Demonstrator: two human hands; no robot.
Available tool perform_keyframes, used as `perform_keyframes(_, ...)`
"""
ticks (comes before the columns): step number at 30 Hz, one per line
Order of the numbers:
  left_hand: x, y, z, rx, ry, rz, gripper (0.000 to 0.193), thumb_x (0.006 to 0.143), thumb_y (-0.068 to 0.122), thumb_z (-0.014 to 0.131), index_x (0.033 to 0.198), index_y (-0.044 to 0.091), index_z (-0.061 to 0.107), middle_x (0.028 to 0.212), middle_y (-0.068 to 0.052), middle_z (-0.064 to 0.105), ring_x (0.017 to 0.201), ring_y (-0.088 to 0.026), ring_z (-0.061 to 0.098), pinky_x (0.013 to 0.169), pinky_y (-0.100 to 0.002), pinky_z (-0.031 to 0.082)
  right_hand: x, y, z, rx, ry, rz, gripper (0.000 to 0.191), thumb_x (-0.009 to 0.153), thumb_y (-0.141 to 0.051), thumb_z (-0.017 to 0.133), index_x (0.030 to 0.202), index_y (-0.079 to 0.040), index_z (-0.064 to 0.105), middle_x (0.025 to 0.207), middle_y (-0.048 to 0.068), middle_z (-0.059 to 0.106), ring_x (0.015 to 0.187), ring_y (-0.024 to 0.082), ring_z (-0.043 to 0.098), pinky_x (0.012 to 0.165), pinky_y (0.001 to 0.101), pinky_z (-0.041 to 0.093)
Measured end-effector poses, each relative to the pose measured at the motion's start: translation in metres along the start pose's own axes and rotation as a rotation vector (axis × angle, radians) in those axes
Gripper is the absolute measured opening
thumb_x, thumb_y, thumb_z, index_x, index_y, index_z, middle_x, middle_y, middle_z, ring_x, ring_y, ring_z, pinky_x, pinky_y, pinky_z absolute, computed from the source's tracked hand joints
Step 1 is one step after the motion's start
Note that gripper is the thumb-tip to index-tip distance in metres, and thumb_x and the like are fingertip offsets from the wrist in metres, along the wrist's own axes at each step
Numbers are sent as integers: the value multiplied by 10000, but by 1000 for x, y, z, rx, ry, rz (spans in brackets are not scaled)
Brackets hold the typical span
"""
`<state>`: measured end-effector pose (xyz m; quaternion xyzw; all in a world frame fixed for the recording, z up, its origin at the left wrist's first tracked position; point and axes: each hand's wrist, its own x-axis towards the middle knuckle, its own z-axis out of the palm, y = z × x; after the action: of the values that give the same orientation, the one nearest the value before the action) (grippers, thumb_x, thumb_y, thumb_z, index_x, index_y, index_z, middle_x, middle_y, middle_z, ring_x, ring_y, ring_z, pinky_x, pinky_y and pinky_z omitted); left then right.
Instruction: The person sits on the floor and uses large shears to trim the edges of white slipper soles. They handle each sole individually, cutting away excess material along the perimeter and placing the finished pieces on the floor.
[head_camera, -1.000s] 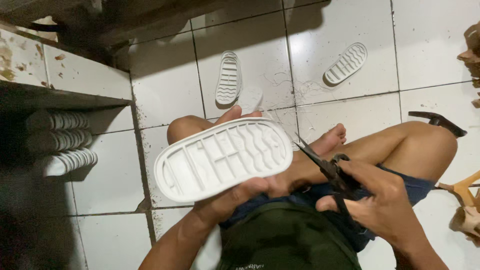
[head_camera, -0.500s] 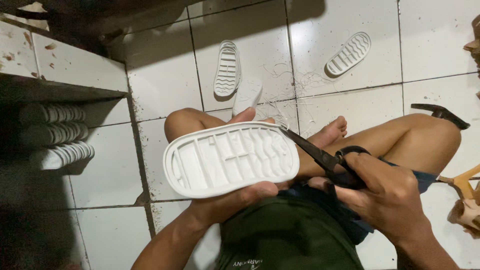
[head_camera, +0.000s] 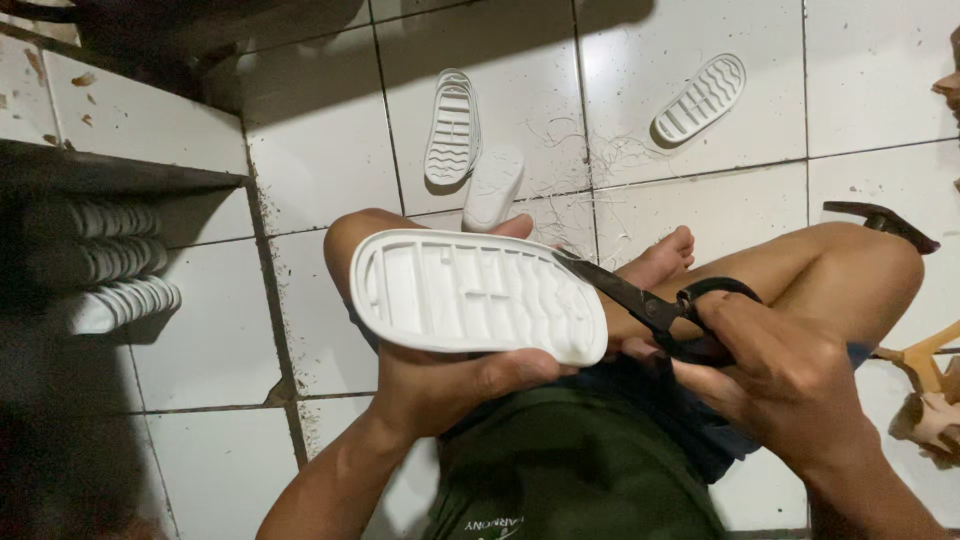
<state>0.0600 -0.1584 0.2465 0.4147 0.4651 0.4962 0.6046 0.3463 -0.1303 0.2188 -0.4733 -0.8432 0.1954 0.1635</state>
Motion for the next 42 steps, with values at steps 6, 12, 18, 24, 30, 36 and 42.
perform_keyframes(6, 7, 3, 0, 11, -90, -54, 756, 706, 168, 919, 1333, -90, 585, 1389, -178, 665, 1330, -250, 656, 1186, -398, 548, 4, 3, -2, 135, -32, 21, 427, 684, -230, 849, 965, 26, 654, 767, 115, 680, 596, 219, 664, 524, 351, 516)
perform_keyframes(12, 8, 8, -4, -27, -247, -298, 804, 679, 174, 944, 1354, -79, 587, 1252, -163, 744, 1173, -226, 722, 1065, -350, 585, 11, -13, 0, 205, -8, 62, 358, 667, -148, 854, 921, 10, 658, 722, 130, 645, 583, 249, 635, 532, 368, 504)
perform_keyframes(18, 23, 17, -12, 76, -454, -262, 710, 778, 280, 912, 1340, -32, 611, 1179, -107, 761, 1115, -207, 733, 1031, -344, 575, 19, -22, 10, 225, 79, 87, 357, 733, -98, 838, 1028, 25, 676, 751, 121, 663, 604, 195, 651, 567, 330, 516)
perform_keyframes(24, 30, 10, -53, 1135, 55, -526, 560, 787, 393, 841, 1213, 67, 683, 975, -108, 745, 915, -235, 732, 838, -385, 580, 11, 14, 41, 267, 9, 246, 445, 770, -180, 839, 1153, 11, 716, 820, 103, 734, 658, 164, 691, 572, 316, 535)
perform_keyframes(30, 19, -58, -83, 7, 111, -122, 422, 913, 184, 709, 1261, -36, 617, 1160, -132, 714, 1089, -220, 696, 983, -358, 564, -23, 34, 92, 587, -72, 418, 305, 824, -184, 823, 1054, 6, 762, 786, 64, 779, 675, 112, 689, 589, 274, 548)
perform_keyframes(36, 32, -141, -31, -453, 226, -225, 381, 993, 157, 646, 1286, -82, 596, 1133, -127, 701, 1042, -216, 678, 929, -358, 560, -18, 14, 135, 1424, -164, 631, 334, 818, -91, 735, 1133, 5, 678, 890, 45, 769, 717, 98, 700, 641, 229, 564)
perform_keyframes(42, 78, -168, -27, -167, 83, -257, 485, 1029, 305, 592, 1376, -32, 626, 1104, -98, 724, 989, -163, 672, 835, -304, 552, 8, 26, 146, 1328, 175, 523, 213, 906, -72, 754, 1044, 75, 687, 855, 88, 687, 699, 136, 640, 595, 242, 504)
